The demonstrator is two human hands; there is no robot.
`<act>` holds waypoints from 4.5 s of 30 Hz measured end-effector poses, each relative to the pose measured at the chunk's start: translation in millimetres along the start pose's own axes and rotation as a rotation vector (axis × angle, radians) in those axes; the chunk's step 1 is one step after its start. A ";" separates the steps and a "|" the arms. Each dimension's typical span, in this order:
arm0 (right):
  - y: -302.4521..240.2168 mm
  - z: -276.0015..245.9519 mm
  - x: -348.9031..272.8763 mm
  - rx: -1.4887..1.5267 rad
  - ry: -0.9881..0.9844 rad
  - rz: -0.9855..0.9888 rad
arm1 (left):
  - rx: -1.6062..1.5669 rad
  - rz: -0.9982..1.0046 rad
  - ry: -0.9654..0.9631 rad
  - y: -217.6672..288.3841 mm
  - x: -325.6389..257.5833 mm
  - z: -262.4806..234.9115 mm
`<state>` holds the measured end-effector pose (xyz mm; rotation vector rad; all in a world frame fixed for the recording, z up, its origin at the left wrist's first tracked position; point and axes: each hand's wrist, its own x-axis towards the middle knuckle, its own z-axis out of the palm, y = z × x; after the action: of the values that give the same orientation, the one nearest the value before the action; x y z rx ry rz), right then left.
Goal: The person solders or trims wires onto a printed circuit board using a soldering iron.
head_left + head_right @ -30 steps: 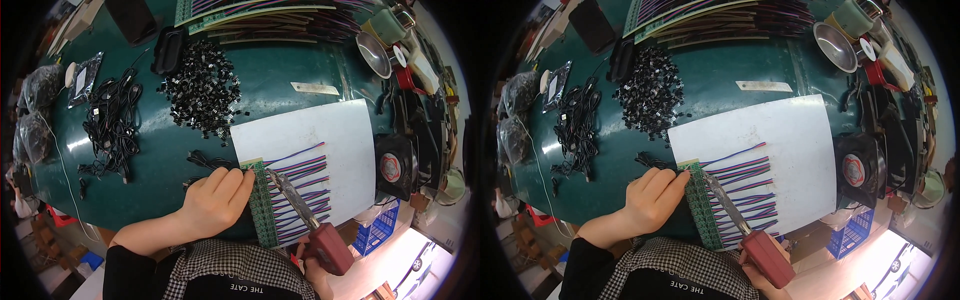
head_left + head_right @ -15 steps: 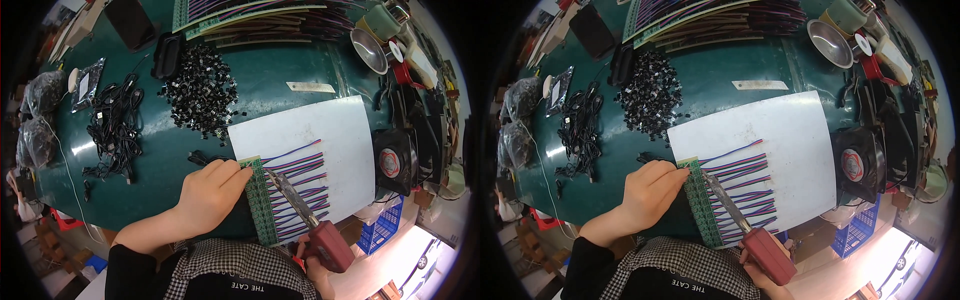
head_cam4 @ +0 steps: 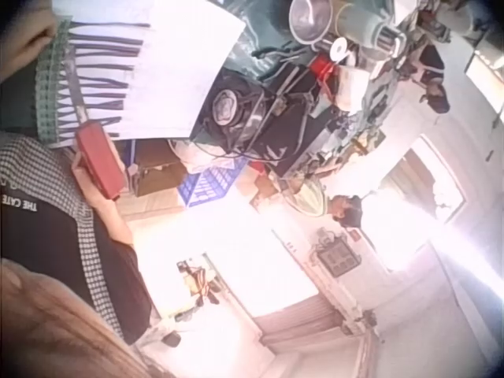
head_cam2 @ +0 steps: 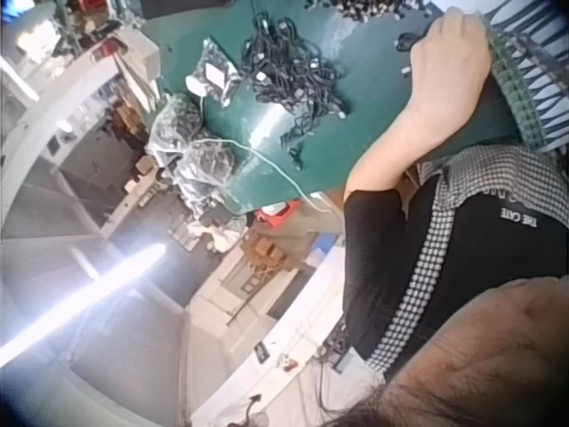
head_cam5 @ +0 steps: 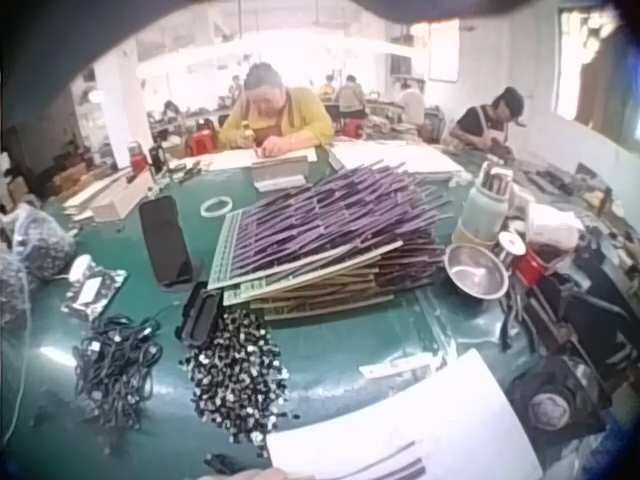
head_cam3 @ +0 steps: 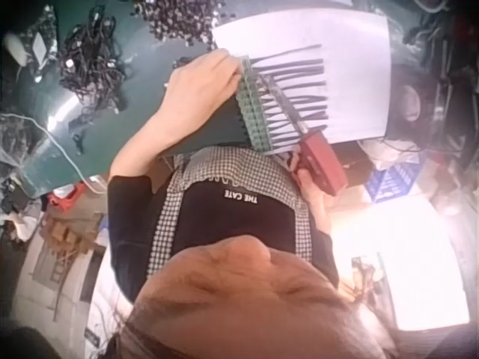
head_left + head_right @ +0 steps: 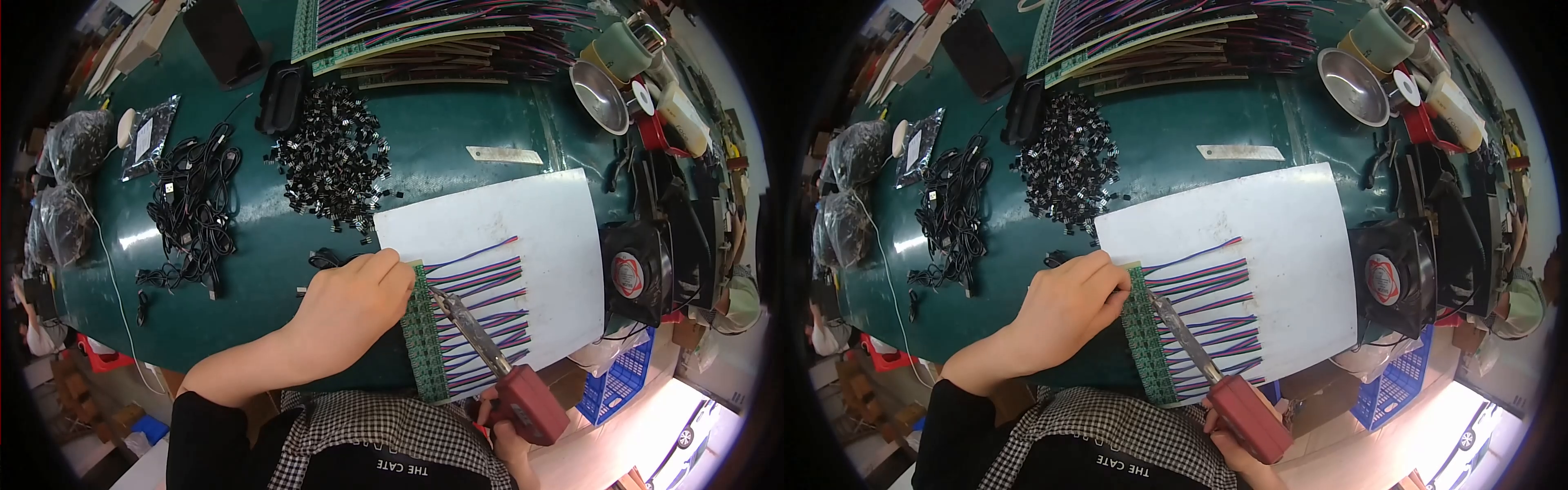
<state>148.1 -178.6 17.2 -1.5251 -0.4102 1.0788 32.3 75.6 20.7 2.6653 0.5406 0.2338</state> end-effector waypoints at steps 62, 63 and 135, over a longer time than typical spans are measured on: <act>26.8 -12.0 -10.1 0.130 0.035 -0.098 | 0.303 -0.526 0.438 -226.6 33.7 -69.7; 26.1 -11.5 -9.2 0.134 0.039 -0.087 | 0.245 -0.542 0.458 -227.8 32.9 -72.3; 25.7 -16.6 -4.7 -0.046 -0.048 -0.037 | 0.077 0.106 -0.035 7.3 8.5 -12.9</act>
<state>151.3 -198.9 -5.9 -1.5290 -0.4977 1.0854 39.4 77.5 36.1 2.7705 0.4055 0.2008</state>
